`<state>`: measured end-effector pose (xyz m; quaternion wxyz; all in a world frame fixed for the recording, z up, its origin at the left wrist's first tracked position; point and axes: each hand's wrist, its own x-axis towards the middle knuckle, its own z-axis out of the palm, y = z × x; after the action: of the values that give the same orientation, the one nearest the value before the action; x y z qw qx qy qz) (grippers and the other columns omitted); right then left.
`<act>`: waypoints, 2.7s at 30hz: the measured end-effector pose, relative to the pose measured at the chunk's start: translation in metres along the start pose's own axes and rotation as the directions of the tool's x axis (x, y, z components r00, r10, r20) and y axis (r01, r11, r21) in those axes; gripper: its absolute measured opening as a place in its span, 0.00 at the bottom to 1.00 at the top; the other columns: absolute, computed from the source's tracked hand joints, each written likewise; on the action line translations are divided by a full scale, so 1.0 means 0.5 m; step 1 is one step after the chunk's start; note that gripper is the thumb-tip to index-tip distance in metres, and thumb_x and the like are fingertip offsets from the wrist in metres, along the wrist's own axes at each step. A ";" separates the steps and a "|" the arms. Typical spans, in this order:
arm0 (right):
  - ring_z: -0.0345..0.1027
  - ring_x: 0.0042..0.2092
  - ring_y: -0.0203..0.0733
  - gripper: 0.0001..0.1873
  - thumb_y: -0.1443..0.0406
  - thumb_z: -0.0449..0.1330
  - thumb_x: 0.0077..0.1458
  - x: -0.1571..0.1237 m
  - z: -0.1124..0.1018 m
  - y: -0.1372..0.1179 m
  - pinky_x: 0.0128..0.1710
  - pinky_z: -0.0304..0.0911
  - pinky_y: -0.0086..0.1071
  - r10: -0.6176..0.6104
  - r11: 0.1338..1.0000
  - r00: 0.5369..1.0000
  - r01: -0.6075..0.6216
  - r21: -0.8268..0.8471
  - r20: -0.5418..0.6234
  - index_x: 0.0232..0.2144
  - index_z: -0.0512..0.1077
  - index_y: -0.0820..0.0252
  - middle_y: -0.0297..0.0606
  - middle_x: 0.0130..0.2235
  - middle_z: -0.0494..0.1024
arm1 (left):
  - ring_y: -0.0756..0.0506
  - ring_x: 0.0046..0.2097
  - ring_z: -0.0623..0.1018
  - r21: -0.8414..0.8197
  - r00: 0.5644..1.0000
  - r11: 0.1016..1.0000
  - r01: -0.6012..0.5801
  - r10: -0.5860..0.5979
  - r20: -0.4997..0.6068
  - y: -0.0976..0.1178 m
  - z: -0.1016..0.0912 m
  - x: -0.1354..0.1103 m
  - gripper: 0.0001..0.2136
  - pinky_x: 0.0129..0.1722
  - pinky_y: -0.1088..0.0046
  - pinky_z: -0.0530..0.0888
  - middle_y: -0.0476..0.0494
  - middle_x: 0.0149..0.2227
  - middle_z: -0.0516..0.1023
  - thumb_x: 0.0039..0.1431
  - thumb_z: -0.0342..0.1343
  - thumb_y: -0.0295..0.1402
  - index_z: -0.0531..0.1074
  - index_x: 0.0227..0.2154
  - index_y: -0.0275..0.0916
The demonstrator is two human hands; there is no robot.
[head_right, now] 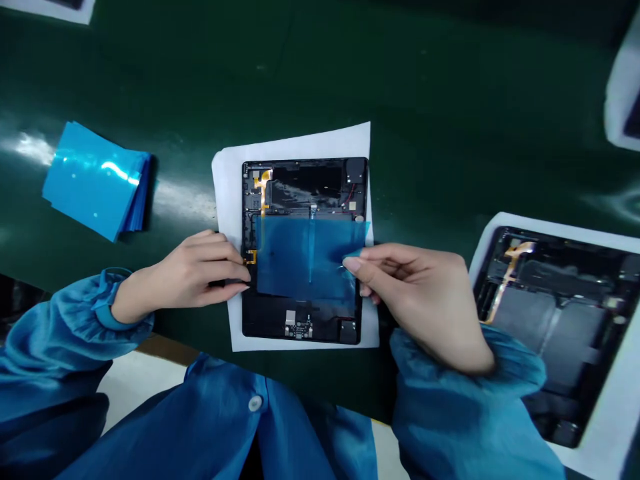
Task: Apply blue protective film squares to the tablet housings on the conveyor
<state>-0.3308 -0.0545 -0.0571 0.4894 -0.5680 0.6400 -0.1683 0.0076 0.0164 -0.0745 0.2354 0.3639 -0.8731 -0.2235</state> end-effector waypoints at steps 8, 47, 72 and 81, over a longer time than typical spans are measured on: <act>0.67 0.21 0.39 0.34 0.31 0.78 0.44 -0.003 -0.002 0.004 0.21 0.67 0.35 -0.023 0.999 1.000 0.023 -0.035 -0.002 0.29 0.87 0.54 0.38 0.22 0.78 | 0.46 0.42 0.83 0.001 1.000 1.000 -0.004 0.004 -0.014 0.002 0.000 0.000 0.08 0.41 0.67 0.73 0.46 0.42 0.87 0.81 0.58 0.34 0.81 0.46 0.41; 0.68 0.21 0.41 0.39 0.27 0.79 0.38 0.003 -0.001 0.004 0.22 0.66 0.36 0.026 0.999 1.000 -0.026 -0.031 0.015 0.29 0.89 0.54 0.41 0.22 0.79 | 0.44 0.45 0.83 0.016 0.994 0.998 0.067 -0.068 0.080 0.012 -0.005 -0.003 0.11 0.43 0.63 0.77 0.46 0.44 0.87 0.82 0.54 0.34 0.83 0.48 0.44; 0.68 0.21 0.37 0.29 0.43 0.82 0.47 0.007 0.011 0.004 0.23 0.72 0.34 -0.068 0.995 0.997 0.064 0.079 0.041 0.40 0.89 0.58 0.34 0.23 0.79 | 0.45 0.43 0.82 0.036 0.996 0.996 0.087 -0.088 0.025 0.022 -0.018 0.008 0.09 0.45 0.67 0.76 0.43 0.42 0.86 0.81 0.57 0.32 0.83 0.47 0.38; 0.78 0.28 0.42 0.27 0.43 0.77 0.57 0.007 0.028 0.017 0.34 0.81 0.38 -0.246 0.969 0.952 0.248 -0.008 -0.180 0.45 0.88 0.58 0.37 0.28 0.84 | 0.39 0.46 0.81 0.427 0.943 0.904 -0.016 -0.129 0.308 0.048 0.003 0.112 0.19 0.45 0.62 0.74 0.37 0.48 0.83 0.78 0.53 0.29 0.80 0.65 0.41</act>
<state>-0.3239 -0.0504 -0.0716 0.4089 -0.6224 0.6043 -0.2833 -0.0412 -0.0095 -0.0481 -0.0048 0.3892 -0.9164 -0.0928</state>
